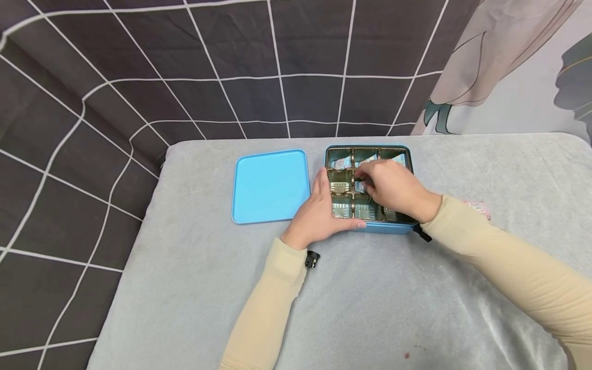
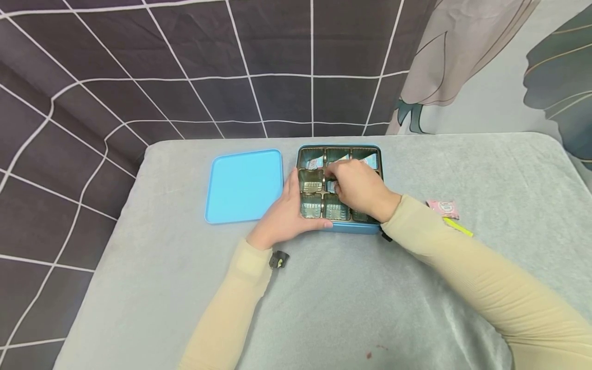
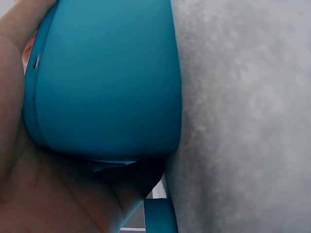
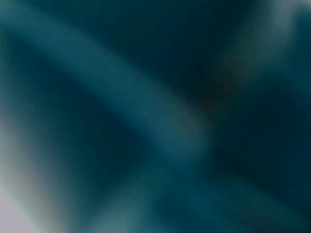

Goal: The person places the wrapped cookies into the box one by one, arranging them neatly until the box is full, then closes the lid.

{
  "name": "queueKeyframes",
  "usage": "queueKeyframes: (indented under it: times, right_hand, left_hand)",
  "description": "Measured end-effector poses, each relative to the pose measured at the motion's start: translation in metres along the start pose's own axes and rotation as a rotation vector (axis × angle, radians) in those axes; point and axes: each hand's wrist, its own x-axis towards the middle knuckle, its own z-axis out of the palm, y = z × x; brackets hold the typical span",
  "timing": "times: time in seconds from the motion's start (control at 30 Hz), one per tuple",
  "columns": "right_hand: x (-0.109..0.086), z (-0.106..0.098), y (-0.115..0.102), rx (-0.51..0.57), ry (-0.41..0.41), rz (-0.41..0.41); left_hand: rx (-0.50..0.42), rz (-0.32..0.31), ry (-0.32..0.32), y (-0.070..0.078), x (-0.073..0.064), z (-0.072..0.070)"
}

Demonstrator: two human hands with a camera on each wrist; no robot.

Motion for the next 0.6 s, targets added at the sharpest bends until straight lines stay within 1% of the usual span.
queueKeyframes:
  times: [0.27,0.6]
  right_hand:
    - [-0.002,-0.006,0.001,0.034,0.003,-0.008]
    - [-0.008,-0.013,0.003,0.034,0.026,0.011]
  left_hand:
    - [-0.009,-0.001,0.0,0.001,0.0,0.0]
    - [-0.004,-0.008,-0.003,0.001,0.0,0.0]
